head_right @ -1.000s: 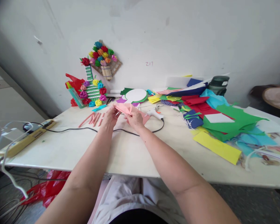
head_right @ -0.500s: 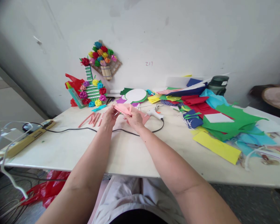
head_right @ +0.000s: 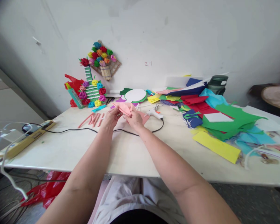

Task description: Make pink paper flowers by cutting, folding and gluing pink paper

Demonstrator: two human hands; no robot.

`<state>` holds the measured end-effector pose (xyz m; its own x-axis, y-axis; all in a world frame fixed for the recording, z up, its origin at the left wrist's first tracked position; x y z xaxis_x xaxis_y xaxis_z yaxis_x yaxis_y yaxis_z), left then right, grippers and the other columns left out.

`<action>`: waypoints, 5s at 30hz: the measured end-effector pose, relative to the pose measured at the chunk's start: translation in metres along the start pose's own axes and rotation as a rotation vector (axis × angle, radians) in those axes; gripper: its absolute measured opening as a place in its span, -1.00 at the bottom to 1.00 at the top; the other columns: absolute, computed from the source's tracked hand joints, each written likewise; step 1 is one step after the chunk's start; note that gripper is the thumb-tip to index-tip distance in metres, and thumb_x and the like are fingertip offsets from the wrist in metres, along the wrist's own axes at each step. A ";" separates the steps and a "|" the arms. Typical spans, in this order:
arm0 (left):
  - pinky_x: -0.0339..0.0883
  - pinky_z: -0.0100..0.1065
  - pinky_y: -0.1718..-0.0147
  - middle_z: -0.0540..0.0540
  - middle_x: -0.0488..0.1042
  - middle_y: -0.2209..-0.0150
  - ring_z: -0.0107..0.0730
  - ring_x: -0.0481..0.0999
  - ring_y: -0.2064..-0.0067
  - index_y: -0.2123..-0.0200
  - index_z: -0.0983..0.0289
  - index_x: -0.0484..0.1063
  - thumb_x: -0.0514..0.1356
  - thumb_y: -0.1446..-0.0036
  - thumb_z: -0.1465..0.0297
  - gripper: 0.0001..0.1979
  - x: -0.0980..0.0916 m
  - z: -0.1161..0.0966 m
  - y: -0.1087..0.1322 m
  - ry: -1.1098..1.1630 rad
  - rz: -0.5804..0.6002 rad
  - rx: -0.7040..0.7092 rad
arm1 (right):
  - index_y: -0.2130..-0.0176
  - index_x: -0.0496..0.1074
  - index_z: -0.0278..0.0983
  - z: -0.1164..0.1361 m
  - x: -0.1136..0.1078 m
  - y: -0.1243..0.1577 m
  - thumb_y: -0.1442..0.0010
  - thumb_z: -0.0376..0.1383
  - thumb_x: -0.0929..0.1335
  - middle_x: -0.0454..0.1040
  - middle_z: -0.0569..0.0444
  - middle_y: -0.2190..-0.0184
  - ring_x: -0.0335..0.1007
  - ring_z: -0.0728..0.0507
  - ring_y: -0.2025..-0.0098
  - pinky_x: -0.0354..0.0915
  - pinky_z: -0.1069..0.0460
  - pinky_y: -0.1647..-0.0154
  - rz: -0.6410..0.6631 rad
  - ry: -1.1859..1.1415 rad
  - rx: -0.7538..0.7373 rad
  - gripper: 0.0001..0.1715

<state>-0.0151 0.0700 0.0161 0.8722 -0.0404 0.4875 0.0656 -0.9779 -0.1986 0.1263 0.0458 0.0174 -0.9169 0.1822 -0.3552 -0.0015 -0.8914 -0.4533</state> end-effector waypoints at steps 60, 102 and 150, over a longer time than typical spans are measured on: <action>0.34 -0.43 0.44 -0.01 0.44 0.56 -0.51 0.43 0.52 0.45 0.33 0.41 0.31 0.14 0.35 -0.80 0.006 0.009 0.002 0.021 0.080 -0.124 | 0.44 0.41 -0.35 -0.017 0.001 0.005 -0.06 -0.29 0.33 0.47 0.06 0.65 0.39 -0.03 0.63 0.32 0.12 0.60 0.038 -0.432 0.380 -0.85; 0.40 -0.45 0.39 0.04 0.48 0.52 -0.49 0.49 0.49 0.41 0.33 0.40 0.20 0.00 0.49 -0.97 0.006 0.018 0.007 0.141 -0.048 -0.268 | 0.34 0.53 -0.26 -0.013 -0.036 -0.011 -0.11 0.04 0.21 0.53 -0.04 0.40 0.41 -0.19 0.25 0.24 0.02 0.27 0.064 0.369 0.187 -0.49; 0.35 -0.15 0.15 0.15 0.51 0.19 -0.13 0.38 -0.04 0.20 0.21 0.44 0.08 -0.13 0.18 -0.71 0.017 -0.017 0.014 0.409 0.088 0.003 | 0.05 0.31 -0.20 0.011 -0.006 0.006 -0.05 -0.08 0.27 0.44 0.01 0.12 0.35 -0.22 0.08 0.29 -0.01 0.23 0.186 0.491 0.020 -0.53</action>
<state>-0.0074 0.0518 0.0366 0.6103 -0.2029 0.7657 0.0011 -0.9664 -0.2569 0.1272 0.0346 0.0259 -0.6074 0.1892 -0.7715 0.1309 -0.9341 -0.3322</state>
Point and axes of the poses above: each hand's wrist, its own y-axis away from the middle knuckle, its own x-axis out of the palm, z = x × y, the point moved 7 cm from there along -y, towards the middle knuckle
